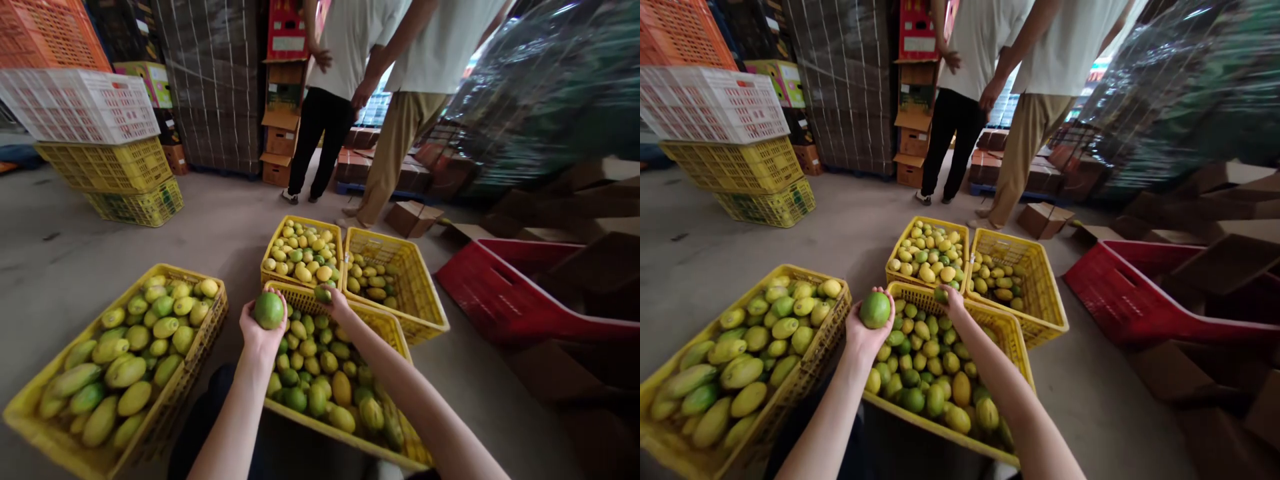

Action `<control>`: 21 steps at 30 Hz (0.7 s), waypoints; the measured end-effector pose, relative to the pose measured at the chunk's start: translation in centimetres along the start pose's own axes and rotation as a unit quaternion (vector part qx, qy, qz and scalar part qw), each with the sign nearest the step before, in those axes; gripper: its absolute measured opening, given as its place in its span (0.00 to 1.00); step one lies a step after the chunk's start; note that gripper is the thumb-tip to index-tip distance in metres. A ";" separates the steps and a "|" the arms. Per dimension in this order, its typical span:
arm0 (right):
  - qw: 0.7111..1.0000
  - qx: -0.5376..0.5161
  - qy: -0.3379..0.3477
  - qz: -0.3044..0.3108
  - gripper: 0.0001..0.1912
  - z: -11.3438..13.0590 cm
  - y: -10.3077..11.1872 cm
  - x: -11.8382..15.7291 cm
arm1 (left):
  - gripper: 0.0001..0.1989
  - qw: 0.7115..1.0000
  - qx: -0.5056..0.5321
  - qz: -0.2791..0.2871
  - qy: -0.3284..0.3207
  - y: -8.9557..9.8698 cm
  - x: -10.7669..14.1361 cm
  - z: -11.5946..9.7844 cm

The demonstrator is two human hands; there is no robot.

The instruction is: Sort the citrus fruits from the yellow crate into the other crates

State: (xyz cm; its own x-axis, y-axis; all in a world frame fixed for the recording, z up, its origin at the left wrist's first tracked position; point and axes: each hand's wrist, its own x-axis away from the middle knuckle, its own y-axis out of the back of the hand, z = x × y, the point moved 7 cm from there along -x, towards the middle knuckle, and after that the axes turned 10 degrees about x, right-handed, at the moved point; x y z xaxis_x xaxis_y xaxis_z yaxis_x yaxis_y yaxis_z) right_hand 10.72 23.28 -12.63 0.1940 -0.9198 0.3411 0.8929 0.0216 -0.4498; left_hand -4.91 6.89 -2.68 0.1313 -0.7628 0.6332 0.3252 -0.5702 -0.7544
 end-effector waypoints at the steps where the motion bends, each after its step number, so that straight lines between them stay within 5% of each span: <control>1: 0.998 0.029 0.000 -0.050 0.15 0.9 0.1 -2.0 | 0.13 1.000 0.001 -0.008 0.004 0.1 -0.2 0.1; 6: 0.965 0.167 0.055 -0.196 0.09 5.7 -1.6 -10.1 | 0.11 1.000 0.005 -0.025 -0.001 0.7 -1.1 0.8; 12: 0.918 0.309 0.161 -0.190 0.13 9.2 -5.5 -16.0 | 0.08 0.997 -0.010 -0.074 -0.021 2.0 -2.0 1.2; 16: 0.889 0.391 0.169 -0.169 0.13 9.3 -6.1 -16.8 | 0.07 0.996 -0.008 -0.068 -0.054 1.9 -2.4 0.6; 21: 0.859 0.455 0.207 -0.114 0.12 9.7 -5.6 -12.6 | 0.08 0.998 -0.018 -0.060 -0.020 1.6 -1.9 1.0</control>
State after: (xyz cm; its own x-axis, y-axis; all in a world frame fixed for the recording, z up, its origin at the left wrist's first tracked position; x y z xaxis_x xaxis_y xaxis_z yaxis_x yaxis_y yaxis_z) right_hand 7.23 38.53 -6.40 -0.0217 -0.9971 -0.0724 0.8731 -0.0542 0.4844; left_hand -3.69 7.75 -4.88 0.1311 -0.6752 0.7259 0.3075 -0.6684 -0.6772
